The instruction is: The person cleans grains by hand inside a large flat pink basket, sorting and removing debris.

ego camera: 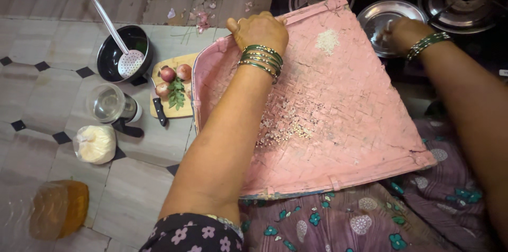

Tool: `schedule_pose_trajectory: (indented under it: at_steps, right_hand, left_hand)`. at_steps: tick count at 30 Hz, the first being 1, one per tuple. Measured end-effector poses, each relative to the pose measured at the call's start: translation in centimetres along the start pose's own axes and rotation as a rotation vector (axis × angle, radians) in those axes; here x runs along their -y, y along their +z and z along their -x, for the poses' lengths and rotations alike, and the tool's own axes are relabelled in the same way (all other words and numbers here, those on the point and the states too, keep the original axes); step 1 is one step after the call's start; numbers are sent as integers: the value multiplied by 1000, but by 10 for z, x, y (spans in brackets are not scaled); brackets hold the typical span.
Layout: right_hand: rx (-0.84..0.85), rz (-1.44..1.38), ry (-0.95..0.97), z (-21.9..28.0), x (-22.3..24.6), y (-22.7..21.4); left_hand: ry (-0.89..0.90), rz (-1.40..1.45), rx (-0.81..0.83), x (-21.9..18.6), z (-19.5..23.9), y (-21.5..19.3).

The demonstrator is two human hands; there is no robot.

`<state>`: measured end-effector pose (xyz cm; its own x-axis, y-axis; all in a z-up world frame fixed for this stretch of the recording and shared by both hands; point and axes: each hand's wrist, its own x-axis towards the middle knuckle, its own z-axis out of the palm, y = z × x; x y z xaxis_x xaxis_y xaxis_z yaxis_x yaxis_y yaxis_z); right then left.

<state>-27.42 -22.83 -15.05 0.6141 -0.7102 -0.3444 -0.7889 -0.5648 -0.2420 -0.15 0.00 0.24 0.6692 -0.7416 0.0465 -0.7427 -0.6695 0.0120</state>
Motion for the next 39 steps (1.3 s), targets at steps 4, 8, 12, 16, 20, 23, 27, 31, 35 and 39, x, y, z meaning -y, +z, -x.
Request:
schedule_pose_trajectory:
  at_steps: [4, 8, 12, 16, 20, 23, 27, 31, 35, 39]
  right_hand:
    - [0, 168, 2, 8, 5, -14]
    - [45, 103, 24, 14, 12, -6]
    - [-50, 235, -45, 11, 23, -3]
    - [-63, 172, 20, 18, 21, -13]
    - [6, 244, 17, 14, 17, -2]
    - [-142, 137, -106, 8, 12, 5]
    - [-339, 111, -123, 30, 34, -40]
    - [-402, -96, -80, 110, 102, -96]
    - [-69, -163, -286, 164, 168, -97]
    - [53, -38, -349, 194, 205, -83]
  left_hand:
    - [7, -2, -4, 1, 0, 1]
    - [12, -3, -31, 0, -1, 3]
    - [13, 16, -31, 1, -1, 4]
    - [15, 25, -70, 2, 0, 5]
    - [6, 33, -63, 1, -2, 7]
    - [-1, 32, -55, 0, -3, 8]
    - [-2, 22, -58, 1, -2, 8]
    - [4, 22, -79, 2, -4, 10]
    - [-7, 25, -34, 2, -7, 8]
    - [-14, 29, -55, 4, -3, 6]
